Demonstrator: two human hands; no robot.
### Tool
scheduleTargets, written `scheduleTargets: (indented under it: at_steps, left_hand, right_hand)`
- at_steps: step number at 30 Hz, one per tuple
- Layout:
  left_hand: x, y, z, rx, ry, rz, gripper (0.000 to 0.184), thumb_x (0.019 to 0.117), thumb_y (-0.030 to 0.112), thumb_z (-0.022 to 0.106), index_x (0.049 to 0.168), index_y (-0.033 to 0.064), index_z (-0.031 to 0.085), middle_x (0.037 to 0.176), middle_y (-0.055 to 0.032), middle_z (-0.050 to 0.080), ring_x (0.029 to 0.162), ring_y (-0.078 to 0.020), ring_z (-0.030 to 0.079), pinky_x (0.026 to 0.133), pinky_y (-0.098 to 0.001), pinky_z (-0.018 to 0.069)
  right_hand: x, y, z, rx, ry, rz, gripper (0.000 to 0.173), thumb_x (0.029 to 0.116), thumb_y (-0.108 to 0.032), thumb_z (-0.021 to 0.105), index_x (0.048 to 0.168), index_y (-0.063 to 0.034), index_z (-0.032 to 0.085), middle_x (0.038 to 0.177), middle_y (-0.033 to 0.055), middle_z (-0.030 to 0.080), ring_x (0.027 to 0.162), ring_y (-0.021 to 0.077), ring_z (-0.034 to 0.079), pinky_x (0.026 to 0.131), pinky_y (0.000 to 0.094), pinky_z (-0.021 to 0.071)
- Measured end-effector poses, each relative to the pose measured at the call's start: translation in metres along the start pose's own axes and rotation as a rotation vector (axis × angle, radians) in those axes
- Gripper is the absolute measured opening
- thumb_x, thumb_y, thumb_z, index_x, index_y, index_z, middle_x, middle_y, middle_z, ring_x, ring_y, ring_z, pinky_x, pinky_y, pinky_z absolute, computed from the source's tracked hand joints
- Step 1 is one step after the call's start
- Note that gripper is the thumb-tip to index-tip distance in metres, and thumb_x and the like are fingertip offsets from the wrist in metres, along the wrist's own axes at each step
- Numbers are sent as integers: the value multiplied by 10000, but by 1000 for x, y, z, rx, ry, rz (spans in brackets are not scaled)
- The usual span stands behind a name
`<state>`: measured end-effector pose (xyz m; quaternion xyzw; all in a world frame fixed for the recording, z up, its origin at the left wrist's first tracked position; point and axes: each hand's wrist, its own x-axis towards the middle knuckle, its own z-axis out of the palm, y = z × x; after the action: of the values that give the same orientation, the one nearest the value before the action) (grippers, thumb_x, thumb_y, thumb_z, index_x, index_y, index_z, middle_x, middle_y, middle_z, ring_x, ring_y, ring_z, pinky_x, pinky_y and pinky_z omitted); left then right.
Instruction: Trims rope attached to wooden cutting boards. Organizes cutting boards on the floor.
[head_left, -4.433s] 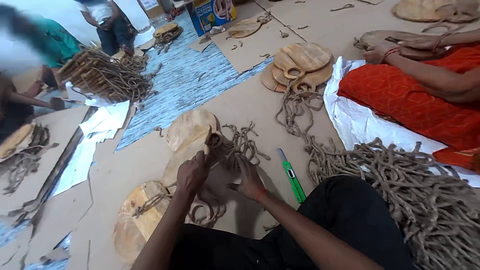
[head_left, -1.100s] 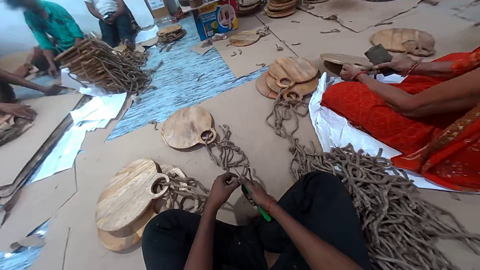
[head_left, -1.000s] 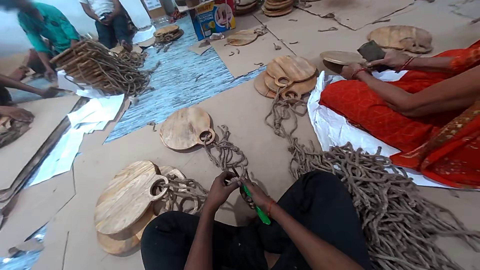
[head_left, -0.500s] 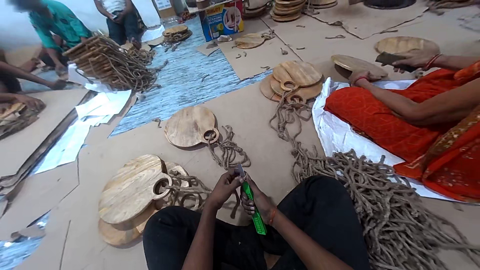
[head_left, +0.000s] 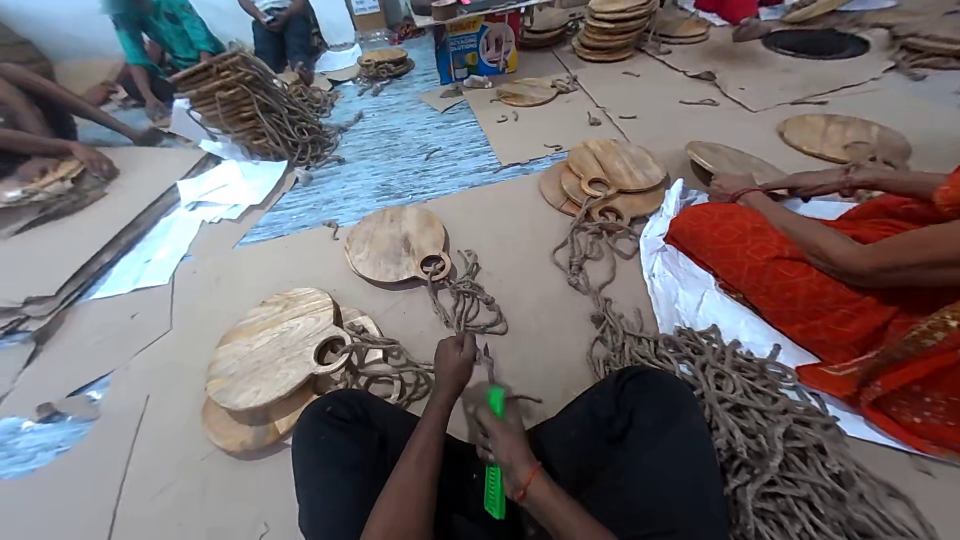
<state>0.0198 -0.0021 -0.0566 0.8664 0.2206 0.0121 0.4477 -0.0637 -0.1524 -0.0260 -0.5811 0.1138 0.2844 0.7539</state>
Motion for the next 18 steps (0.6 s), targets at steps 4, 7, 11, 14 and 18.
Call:
scheduleTargets:
  at_steps: [4, 7, 11, 14, 18]
  left_hand:
    - [27, -13, -44, -40, 155, -222, 555, 1105, 335, 364, 886, -33, 717, 919, -230, 711, 923, -404, 677, 856, -631, 503]
    - [16, 12, -17, -140, 5, -81, 612, 1122, 388, 359, 748, -18, 623, 647, -132, 546, 585, -270, 536, 598, -480, 473]
    - [-9, 4, 3, -310, -202, -123, 646, 1135, 389, 287, 753, -1, 632, 583, -53, 573, 466, -145, 526, 486, -322, 482]
    - [-13, 5, -3, -367, -232, -149, 681, 1135, 426, 240, 745, -5, 594, 564, -71, 579, 444, -155, 555, 456, -313, 503]
    - [-14, 4, -1, -488, -230, -176, 723, 1125, 478, 220, 751, -12, 599, 550, -83, 586, 436, -161, 567, 454, -312, 516]
  right_hand:
    - [-18, -27, -36, 0, 152, -198, 158, 908, -89, 628, 803, -107, 512, 511, -55, 420, 394, 55, 386, 390, 228, 361]
    - [28, -21, -61, -130, 105, -154, 236, 925, -146, 717, 1109, -38, 617, 647, -10, 529, 445, 71, 410, 415, 240, 371]
    - [68, -23, -45, -321, -82, -220, 705, 838, -298, 827, 1452, -116, 532, 890, 10, 646, 628, 93, 561, 540, 265, 479]
    - [82, -18, -21, -322, -62, -267, 439, 888, -265, 785, 1248, -50, 656, 870, 25, 694, 637, 93, 607, 594, 274, 520]
    - [84, -15, -20, -366, -7, -316, 335, 908, -297, 768, 1129, -55, 694, 916, 44, 700, 664, 113, 640, 619, 285, 558]
